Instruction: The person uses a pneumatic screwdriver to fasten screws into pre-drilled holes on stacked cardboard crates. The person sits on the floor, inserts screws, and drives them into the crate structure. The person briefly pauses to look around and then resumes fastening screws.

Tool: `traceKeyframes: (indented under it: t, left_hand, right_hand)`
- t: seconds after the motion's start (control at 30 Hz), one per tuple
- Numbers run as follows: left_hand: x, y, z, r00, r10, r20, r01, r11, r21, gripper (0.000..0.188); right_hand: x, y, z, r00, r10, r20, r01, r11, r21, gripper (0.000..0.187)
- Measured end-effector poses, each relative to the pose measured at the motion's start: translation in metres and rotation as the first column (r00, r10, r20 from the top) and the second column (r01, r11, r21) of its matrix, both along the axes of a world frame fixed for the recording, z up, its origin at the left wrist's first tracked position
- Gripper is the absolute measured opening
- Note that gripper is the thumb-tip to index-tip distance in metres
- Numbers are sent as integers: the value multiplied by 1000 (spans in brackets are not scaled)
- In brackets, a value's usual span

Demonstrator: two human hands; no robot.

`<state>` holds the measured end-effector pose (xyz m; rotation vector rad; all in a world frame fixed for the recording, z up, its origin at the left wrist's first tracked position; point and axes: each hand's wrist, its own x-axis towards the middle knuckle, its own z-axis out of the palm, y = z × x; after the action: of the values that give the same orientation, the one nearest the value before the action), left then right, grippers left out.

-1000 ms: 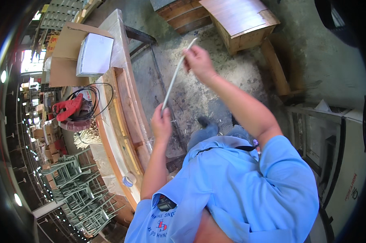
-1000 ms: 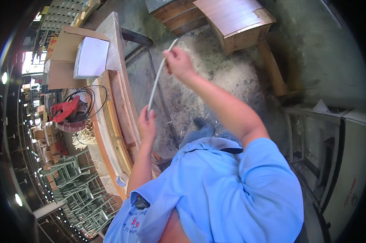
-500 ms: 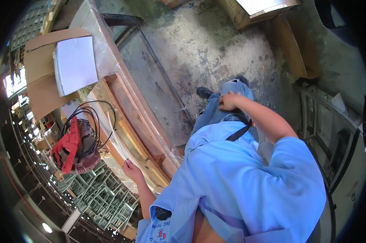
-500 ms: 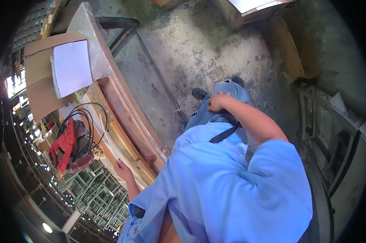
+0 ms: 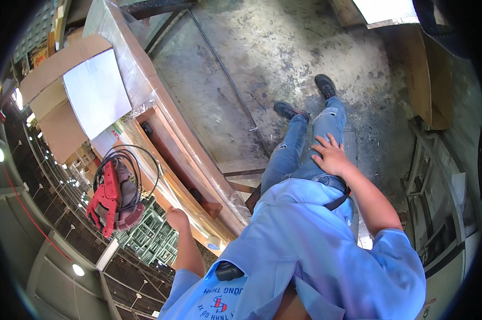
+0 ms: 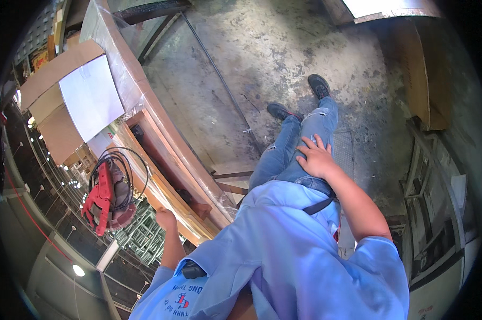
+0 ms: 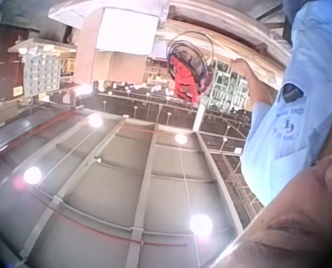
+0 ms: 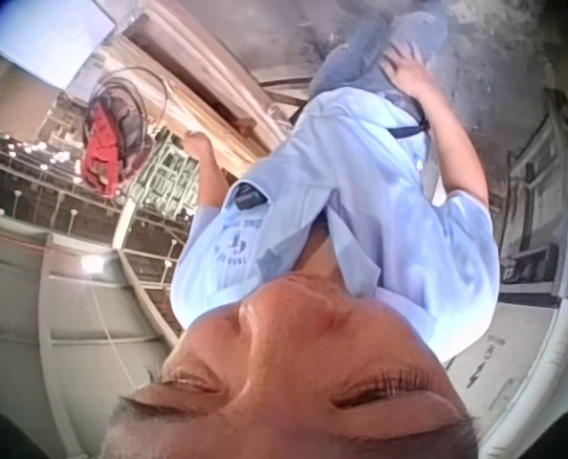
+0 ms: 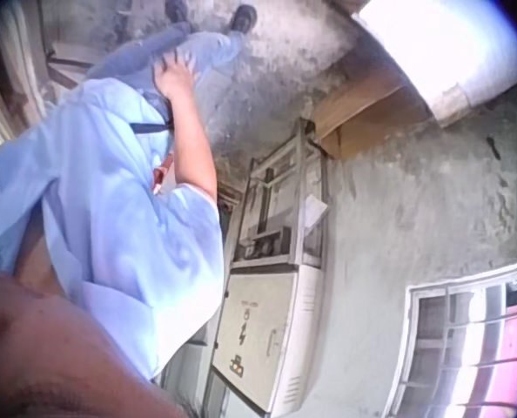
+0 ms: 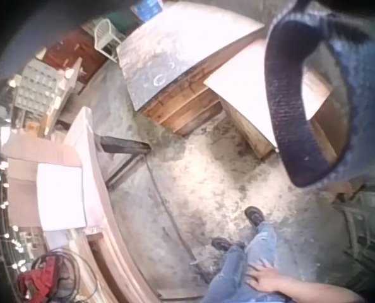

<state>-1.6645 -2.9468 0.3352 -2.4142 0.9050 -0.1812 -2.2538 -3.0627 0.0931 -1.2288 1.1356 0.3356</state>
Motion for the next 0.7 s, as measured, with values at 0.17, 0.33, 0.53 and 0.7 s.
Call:
traceKeyframes:
  t: [0.17, 0.33, 0.53, 0.7]
  left_hand:
    - [-128, -152, -34, 823, -481, -301, 354, 850, -389, 27]
    - [-93, -245, -141, 927, -320, -197, 200, 864, -463, 47]
    - [-20, -307, -185, 797, 393, -458, -581, 706, -405, 64]
    - [9, -335, -207, 532, 557, -637, -810, 554, -192, 62]
  right_hand:
    - [-25, -14, -14, 998, -55, 8, 55, 996, -70, 47]
    - [-59, -37, -21, 936, -278, -218, 224, 945, -240, 54]
    - [-128, -115, 1, 918, -160, -363, 91, 975, -201, 52]
    - [-117, -230, 31, 860, -155, -487, 50, 974, -222, 44]
